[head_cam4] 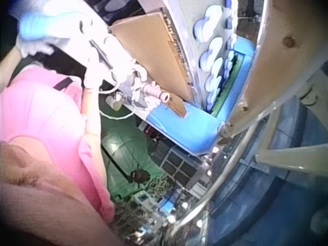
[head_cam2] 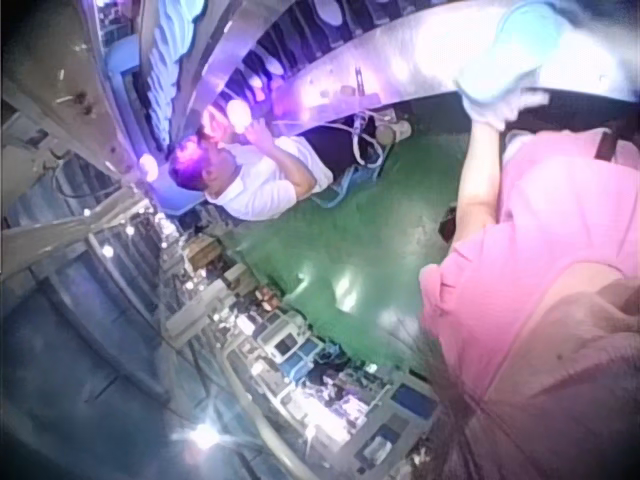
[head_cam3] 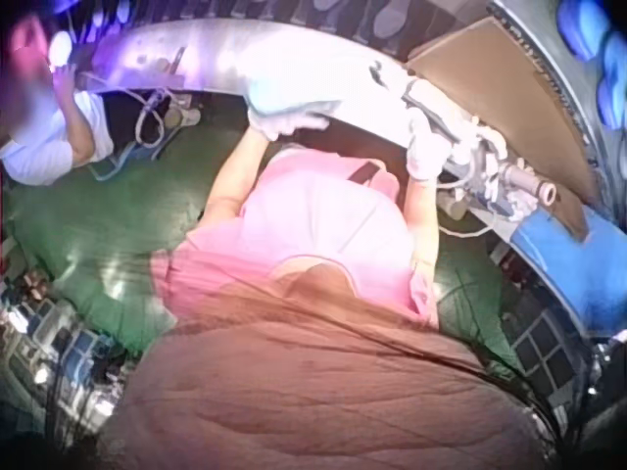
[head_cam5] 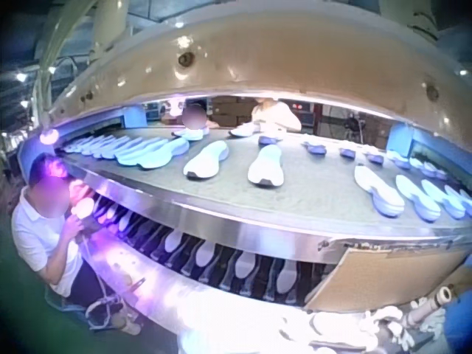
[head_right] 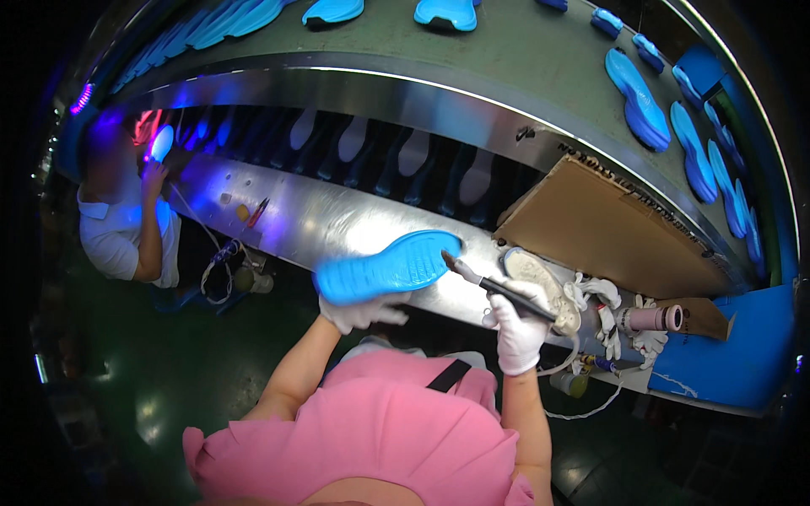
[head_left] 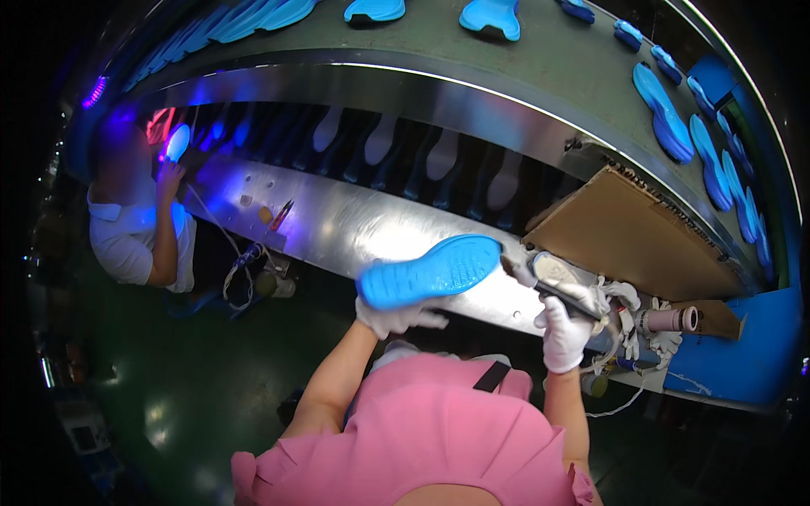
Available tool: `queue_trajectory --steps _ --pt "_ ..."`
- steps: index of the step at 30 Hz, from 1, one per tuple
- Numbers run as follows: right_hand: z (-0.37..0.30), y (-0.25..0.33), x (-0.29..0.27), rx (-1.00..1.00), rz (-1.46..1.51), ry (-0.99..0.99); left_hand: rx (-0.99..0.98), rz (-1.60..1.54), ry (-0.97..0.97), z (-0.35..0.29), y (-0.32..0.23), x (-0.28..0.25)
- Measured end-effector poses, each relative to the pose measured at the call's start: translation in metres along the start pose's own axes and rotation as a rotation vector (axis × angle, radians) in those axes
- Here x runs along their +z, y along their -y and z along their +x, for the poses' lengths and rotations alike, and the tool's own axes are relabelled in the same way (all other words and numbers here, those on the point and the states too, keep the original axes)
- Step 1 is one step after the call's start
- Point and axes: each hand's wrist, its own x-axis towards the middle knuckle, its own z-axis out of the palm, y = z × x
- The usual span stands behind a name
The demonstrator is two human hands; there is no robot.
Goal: The person applies liquid to shoe soles using a brush applicator and places them onto a conveyor belt.
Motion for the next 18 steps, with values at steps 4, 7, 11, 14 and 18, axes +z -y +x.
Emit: queue_trajectory --steps 4,7,11,14,18 --pt "-0.022 -0.047 -0.001 0.165 -0.193 -0.105 -0.457 -0.391 -0.052 -0.006 0.037 -0.139" --pt "-0.031 -0.058 0.007 0.209 -0.229 -0.158 -0.403 -0.386 -0.161 0.002 0.042 -0.114" --pt "-0.011 -0.067 0.031 0.044 -0.403 -0.065 -0.295 -0.458 -0.088 0.011 0.037 -0.079" --pt "0.037 -0.033 0.068 -0.35 -0.471 0.008 -0.243 -0.305 -0.067 0.014 0.029 -0.014" --pt "0.052 0.02 0.115 -0.833 -0.859 0.041 -0.202 -0.399 0.216 0.007 0.03 0.039"
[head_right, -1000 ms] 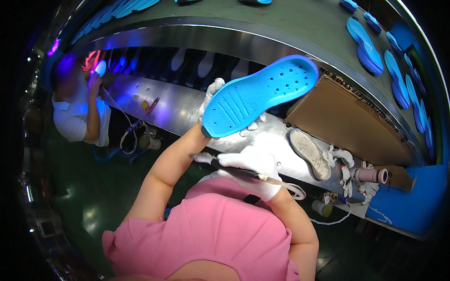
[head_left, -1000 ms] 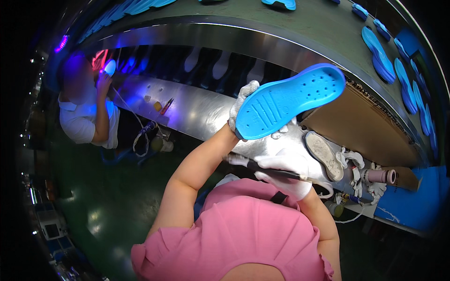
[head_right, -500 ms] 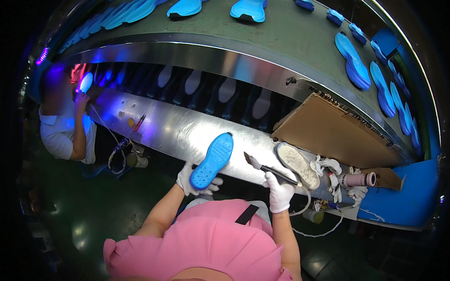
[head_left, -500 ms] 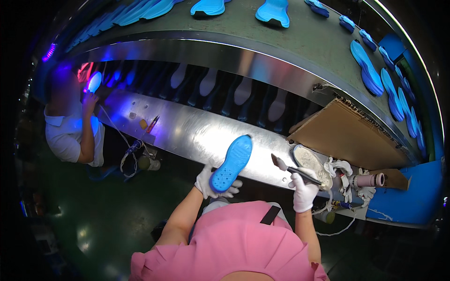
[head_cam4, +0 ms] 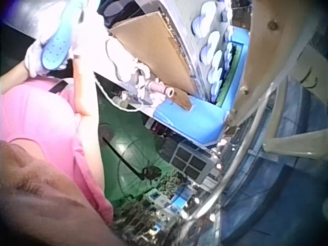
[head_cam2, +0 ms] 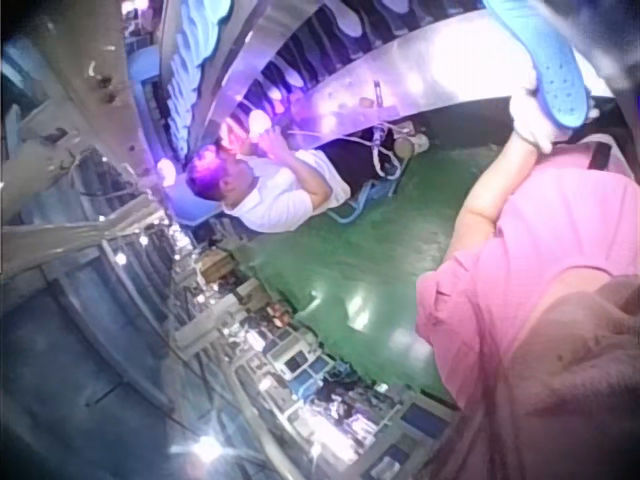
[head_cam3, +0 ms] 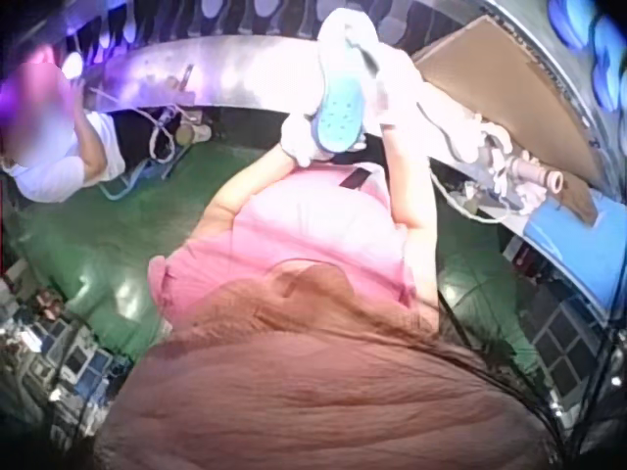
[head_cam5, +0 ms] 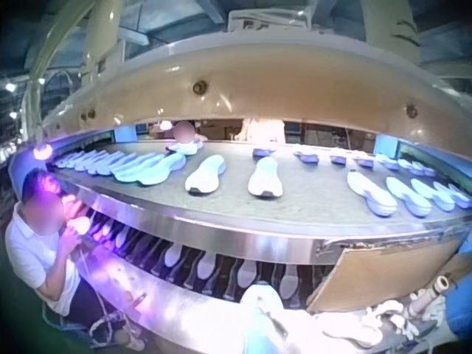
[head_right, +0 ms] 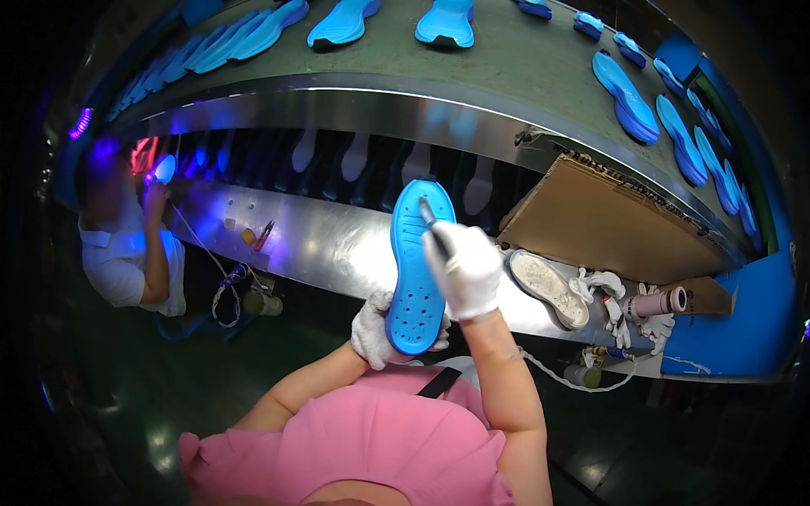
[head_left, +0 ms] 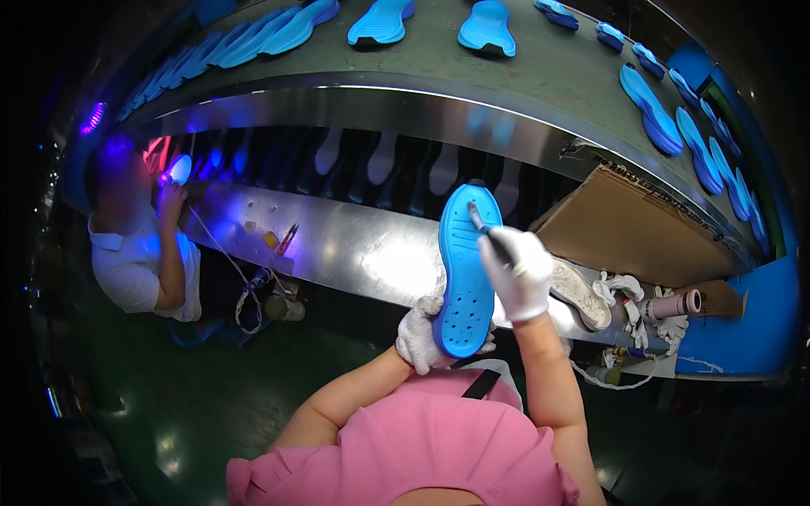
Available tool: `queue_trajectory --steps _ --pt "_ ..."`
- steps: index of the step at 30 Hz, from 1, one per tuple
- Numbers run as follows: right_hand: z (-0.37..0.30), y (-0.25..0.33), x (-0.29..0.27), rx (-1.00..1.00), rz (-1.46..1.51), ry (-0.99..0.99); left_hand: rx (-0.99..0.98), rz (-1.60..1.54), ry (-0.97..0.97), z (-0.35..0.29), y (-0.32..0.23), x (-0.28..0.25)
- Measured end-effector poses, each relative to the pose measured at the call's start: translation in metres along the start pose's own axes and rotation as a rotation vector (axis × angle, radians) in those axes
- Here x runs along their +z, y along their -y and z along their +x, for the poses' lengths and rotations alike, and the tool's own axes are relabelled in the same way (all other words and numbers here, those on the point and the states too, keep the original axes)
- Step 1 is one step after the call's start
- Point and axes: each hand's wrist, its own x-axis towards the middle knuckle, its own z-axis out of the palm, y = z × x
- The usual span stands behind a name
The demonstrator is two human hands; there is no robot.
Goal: The person applies liquid to shoe soles using a brush applicator and places them onto a conveyor belt.
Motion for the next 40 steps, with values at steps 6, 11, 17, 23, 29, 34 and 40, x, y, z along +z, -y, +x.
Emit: queue_trajectory --steps 6,11,17,23,29,34,40 --pt "0.004 0.028 -0.028 -0.099 0.07 -0.07 0.046 0.013 0.005 -0.023 0.01 0.024" --pt "0.015 0.036 -0.023 -0.337 0.024 0.078 0.023 -0.019 -0.02 -0.031 0.021 0.038" --pt "0.018 0.04 -0.032 -0.176 0.159 0.026 -0.026 0.013 0.093 -0.029 0.018 0.043" --pt "0.024 0.042 -0.041 -0.079 0.36 0.091 0.068 0.06 0.134 -0.02 0.022 0.057" --pt "0.01 0.043 -0.044 -0.205 0.31 0.1 0.098 0.008 -0.011 -0.016 0.027 0.061" --pt "0.033 0.025 -0.052 -0.253 0.078 -0.074 0.068 0.207 -0.118 0.0 0.042 0.058" --pt "0.018 0.007 -0.062 -0.093 0.378 0.101 0.151 0.103 0.014 0.013 0.048 0.061"
